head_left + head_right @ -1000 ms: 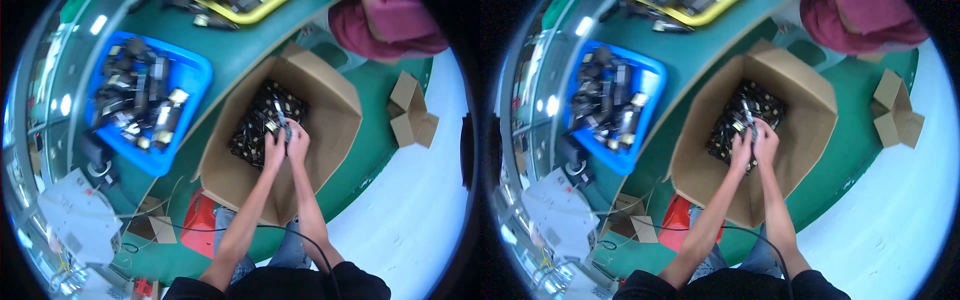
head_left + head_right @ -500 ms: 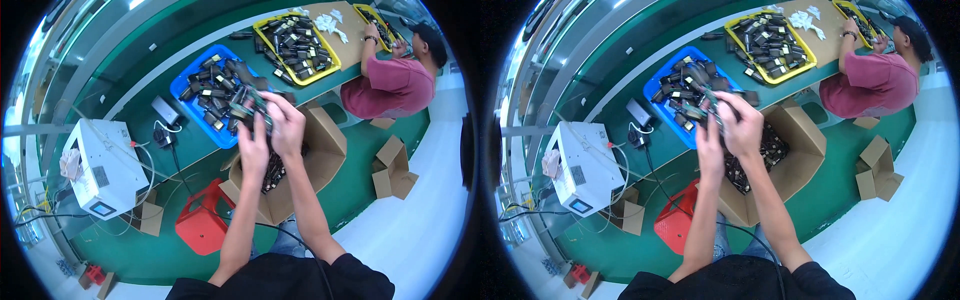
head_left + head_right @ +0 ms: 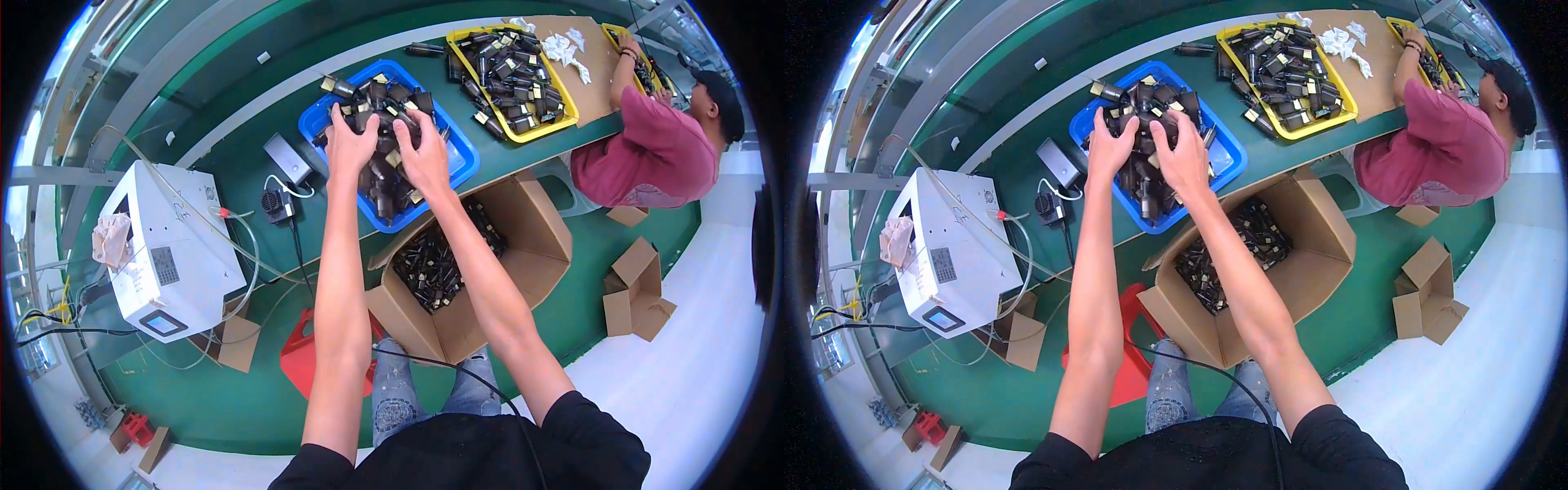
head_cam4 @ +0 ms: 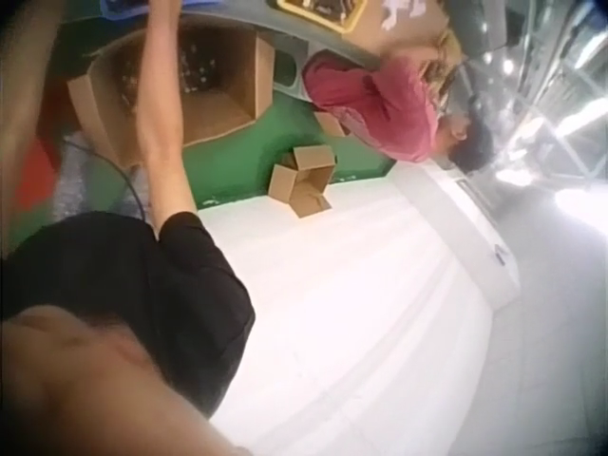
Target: The person sorts electronic components by hand, transferring them from a large cardboard box into smaller blue and yellow assembly trays on a workbench.
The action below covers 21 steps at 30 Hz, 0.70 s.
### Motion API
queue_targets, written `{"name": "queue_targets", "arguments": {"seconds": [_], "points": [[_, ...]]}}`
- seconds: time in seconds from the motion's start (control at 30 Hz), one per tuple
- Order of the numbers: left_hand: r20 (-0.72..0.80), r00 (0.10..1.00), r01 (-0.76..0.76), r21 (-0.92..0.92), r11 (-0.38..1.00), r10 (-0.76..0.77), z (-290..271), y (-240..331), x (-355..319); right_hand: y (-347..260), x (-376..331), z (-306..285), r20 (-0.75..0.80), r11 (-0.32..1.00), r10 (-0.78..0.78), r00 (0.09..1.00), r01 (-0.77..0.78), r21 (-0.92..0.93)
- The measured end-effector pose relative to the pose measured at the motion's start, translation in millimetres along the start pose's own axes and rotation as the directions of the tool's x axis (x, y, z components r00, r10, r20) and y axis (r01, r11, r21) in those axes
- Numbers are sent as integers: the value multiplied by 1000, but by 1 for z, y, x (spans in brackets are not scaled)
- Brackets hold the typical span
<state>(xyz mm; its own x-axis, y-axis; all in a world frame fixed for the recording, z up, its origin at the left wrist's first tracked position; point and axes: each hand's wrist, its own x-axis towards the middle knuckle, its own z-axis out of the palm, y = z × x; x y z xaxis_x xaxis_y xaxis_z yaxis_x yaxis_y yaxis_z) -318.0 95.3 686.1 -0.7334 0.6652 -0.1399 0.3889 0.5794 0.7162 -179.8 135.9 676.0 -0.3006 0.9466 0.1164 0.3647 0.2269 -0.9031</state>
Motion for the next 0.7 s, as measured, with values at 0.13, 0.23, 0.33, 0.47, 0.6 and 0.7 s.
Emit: {"name": "queue_targets", "arguments": {"seconds": [0.13, 0.23, 0.33, 0.47, 0.6, 0.7], "points": [[127, 990, 55, 53, 997, -61, -1, 20, 4, 15, 4, -15, 23, 980, -117, 993, 120, -156], [231, 971, 48, 68, 997, -62, -6, 10, 0, 16, -5, -21, 54, 962, -146, 988, 155, -224], [224, 961, -187, 104, 977, 160, -22, -14, 3, 0, -13, -42, 181, 971, -36, 983, 78, -226], [127, 927, -373, 212, 903, 353, -42, -19, 22, 26, -18, -72, 116, 950, -174, 978, 198, -241], [-94, 770, -577, 321, 751, 632, -37, -48, 86, 40, -30, -76, 75, 938, -230, 970, 242, -248], [59, 838, -528, 340, 778, 542, -5, -67, 121, 45, -51, -96, -27, 973, -146, 989, 139, -185]]}}
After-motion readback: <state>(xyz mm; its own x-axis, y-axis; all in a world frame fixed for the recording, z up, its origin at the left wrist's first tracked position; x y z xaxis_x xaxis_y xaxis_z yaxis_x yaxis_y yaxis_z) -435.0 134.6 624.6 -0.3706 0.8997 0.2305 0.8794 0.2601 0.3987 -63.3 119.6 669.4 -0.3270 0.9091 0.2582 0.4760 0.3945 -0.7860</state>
